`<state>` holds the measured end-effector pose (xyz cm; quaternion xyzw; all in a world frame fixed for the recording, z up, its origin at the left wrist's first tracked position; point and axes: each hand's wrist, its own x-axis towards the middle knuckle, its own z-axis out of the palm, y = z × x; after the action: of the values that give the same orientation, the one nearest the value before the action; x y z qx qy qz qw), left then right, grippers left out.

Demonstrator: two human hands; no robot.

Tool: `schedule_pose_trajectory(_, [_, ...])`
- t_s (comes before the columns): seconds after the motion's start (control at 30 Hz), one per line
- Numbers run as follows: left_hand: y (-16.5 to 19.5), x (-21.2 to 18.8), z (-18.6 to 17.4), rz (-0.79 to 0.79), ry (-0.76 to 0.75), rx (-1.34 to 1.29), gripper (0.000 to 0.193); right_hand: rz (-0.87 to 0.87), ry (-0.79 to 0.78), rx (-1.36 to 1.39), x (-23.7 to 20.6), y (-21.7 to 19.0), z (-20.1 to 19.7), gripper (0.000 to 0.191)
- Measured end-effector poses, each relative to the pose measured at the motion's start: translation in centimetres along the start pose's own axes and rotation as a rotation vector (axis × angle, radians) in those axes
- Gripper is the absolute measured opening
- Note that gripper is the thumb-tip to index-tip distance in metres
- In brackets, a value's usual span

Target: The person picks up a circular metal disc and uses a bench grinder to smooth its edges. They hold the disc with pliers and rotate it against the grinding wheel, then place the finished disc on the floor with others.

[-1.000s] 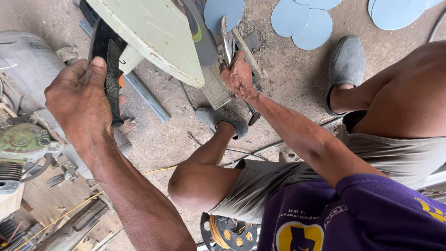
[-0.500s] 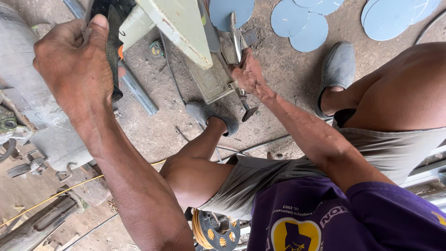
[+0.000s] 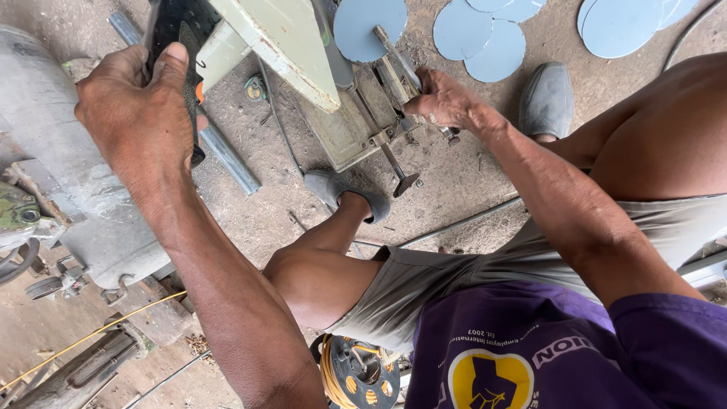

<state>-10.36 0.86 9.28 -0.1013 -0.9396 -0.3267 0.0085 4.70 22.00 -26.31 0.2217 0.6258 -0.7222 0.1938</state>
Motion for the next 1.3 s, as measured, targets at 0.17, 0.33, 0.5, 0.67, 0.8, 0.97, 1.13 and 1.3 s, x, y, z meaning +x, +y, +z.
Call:
schedule_pose_trajectory(0.17, [0.9,-0.2,-0.1,-0.02,-0.001,-0.003,0.023,0.126,-0.035,-0.405,-2.8,-2.5,-1.9,0.034])
schedule_pose_trajectory(0.33, [0.9,-0.4,0.1,-0.059,-0.002,0.024,0.019,0.259,-0.12,-0.506,-6.1,-3.9,-4.5,0.025])
schedule_pose_trajectory(0.5, [-0.1,-1.0,0.2,-0.066,-0.047,0.12,0.017,0.006,0.047,-0.083,-4.0,-1.3,-0.9,0.024])
schedule_pose_trajectory(0.67, [-1.1,-2.1,1.0,-0.099,-0.034,0.063,0.028,-0.078,0.182,0.812,1.9,0.2,6.2,0.018])
schedule_pose_trajectory(0.8, [-2.2,-3.0,1.6,-0.142,-0.032,0.029,0.033,-0.194,0.369,0.946,2.2,1.1,11.7,0.03])
schedule_pose_trajectory(0.97, [-3.4,-5.3,3.3,-0.104,-0.037,0.039,0.044,-0.301,0.59,-0.018,1.6,1.3,13.4,0.034])
schedule_pose_trajectory(1.13, [-4.2,-7.2,4.8,-0.186,-0.002,0.022,0.049,-0.454,0.575,-0.032,1.3,2.5,12.8,0.043])
schedule_pose_trajectory(1.3, [-4.4,-7.0,4.7,-0.111,0.012,0.057,0.048,-0.774,0.282,0.416,0.7,3.5,11.1,0.033])
